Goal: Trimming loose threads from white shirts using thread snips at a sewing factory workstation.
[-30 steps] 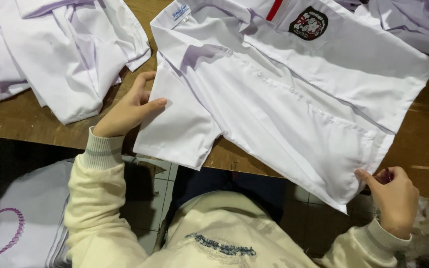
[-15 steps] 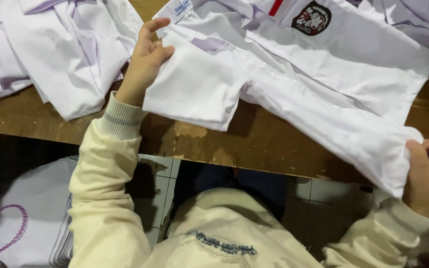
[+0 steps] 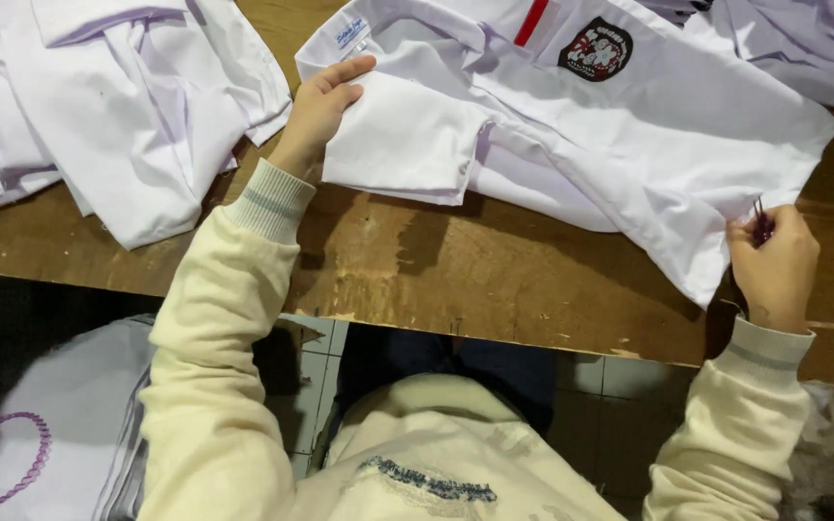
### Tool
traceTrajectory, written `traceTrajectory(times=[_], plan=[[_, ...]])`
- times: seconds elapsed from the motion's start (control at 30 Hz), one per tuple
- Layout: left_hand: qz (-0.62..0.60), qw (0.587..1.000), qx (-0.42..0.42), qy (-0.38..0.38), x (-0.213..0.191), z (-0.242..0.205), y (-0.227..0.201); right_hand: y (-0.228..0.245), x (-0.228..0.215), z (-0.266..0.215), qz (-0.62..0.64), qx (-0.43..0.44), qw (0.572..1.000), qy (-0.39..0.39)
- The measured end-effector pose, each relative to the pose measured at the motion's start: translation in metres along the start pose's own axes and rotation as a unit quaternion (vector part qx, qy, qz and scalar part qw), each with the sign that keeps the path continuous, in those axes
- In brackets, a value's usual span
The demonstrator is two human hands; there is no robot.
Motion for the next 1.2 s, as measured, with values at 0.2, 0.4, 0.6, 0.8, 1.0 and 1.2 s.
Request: traceTrajectory(times=[0.2, 0.4, 0.6, 0.8, 1.0, 1.2], plan=[[0.000, 1.000, -0.005, 0.003, 0.002, 0.000, 0.002, 0.060, -0.019, -0.009, 0.040, -0.127, 0.986, -0.102], [0.018, 1.000, 0.014, 0.000, 0.002, -0.002, 0.002, 0.239, 0.052, -0.032, 0.353, -0.164, 0.904, 0.176], [0.049, 0.999, 0.023, -0.003, 0.000, 0.000, 0.003, 0.332, 0.127, -0.034, 0.286, -0.321, 0.890, 0.154], [0.002, 0.999, 0.039, 0.002, -0.001, 0.008, 0.013, 0.314, 0.160, -0.028, 0.270, -0.278, 0.903, 0.183], [-0.026, 0.999, 0.020, 0.011, 0.002, 0.002, 0.011, 0.298, 0.159, -0.007, 0.469, -0.087, 0.830, 0.288], [-0.027, 0.999, 0.015, 0.014, 0.002, 0.002, 0.013, 0.282, 0.170, -0.002, 0.469, -0.041, 0.828, 0.304]])
Point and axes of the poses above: each hand's wrist, its own z-axis towards the middle knuckle, its own x-axis out of the palm, y = z × x, the point moved 8 cm from there along z, towards the middle knuckle, and after that the axes turned 8 degrees about z, right-handed, at the moved point
